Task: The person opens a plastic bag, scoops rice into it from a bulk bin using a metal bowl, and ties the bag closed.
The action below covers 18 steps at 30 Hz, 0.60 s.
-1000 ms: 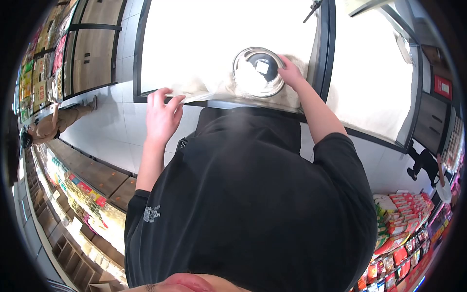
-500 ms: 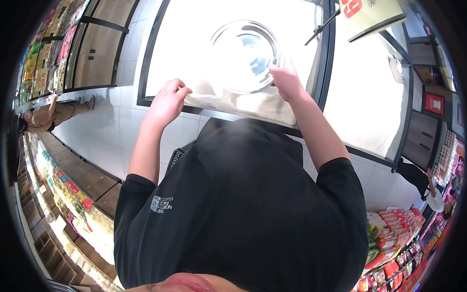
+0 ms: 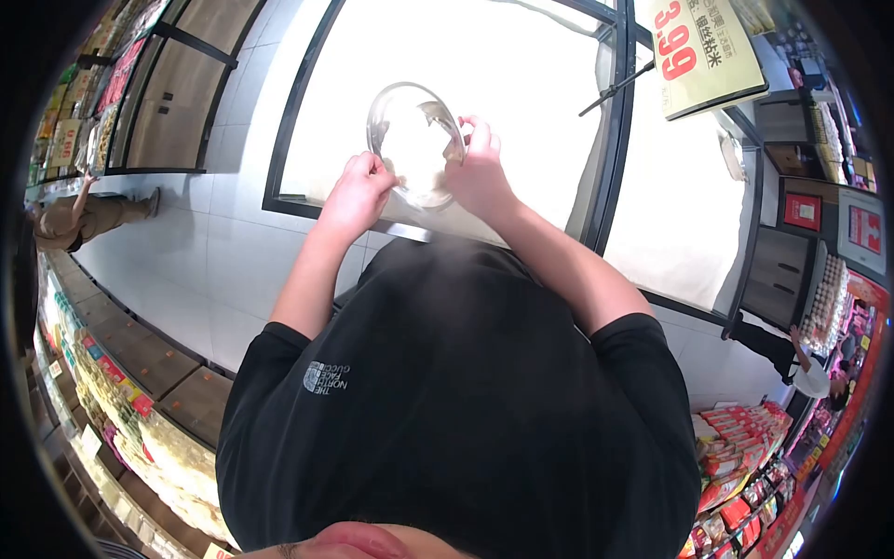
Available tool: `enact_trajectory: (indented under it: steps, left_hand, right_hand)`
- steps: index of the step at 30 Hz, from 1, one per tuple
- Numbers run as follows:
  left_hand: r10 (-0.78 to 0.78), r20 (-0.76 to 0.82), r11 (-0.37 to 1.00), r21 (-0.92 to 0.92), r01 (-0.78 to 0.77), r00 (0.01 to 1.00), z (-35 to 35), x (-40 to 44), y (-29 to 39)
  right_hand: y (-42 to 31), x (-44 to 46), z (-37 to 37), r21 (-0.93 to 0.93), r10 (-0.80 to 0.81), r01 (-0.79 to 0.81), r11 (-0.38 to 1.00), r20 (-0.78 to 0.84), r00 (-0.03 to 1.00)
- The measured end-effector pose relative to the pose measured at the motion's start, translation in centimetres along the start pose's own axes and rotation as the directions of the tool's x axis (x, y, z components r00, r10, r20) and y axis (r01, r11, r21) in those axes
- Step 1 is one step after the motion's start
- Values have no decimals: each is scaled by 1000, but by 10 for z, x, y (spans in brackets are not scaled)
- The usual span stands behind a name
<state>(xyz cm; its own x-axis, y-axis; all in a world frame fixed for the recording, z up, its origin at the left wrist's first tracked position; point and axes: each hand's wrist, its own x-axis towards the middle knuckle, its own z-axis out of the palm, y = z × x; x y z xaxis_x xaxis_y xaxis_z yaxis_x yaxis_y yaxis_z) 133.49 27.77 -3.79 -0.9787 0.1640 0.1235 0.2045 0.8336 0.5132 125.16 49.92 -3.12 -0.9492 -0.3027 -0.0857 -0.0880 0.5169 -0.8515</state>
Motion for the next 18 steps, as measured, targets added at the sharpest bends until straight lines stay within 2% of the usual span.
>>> enact_trajectory:
  steps: [4, 7, 8, 11, 14, 18]
  left_hand:
    - [-1, -5, 1000, -30, 0, 1000, -2, -2, 0]
    - [14, 5, 998, -56, -13, 1000, -5, -4, 0]
    - [20, 10, 998, -60, -19, 1000, -6, -4, -1]
    - [20, 11, 997, -72, -19, 1000, -13, -4, 2]
    - [34, 1, 997, -77, -34, 999, -14, -5, 0]
    - [33, 3, 996, -79, -33, 999, -11, -4, -2]
  right_hand:
    - [-26, -12, 11, -71, -61, 61, 996, 3, 998]
    - [-16, -13, 31, -124, -338, 332, 935, -33, 940]
    - [-13, -13, 33, -108, -334, 332, 937, -2, 943]
    - [-15, -17, 35, -263, -407, 392, 881, -2, 914]
    - [-27, -20, 31, -296, -335, 321, 900, 3, 942]
    - [-35, -20, 25, -364, -326, 326, 873, 65, 943]
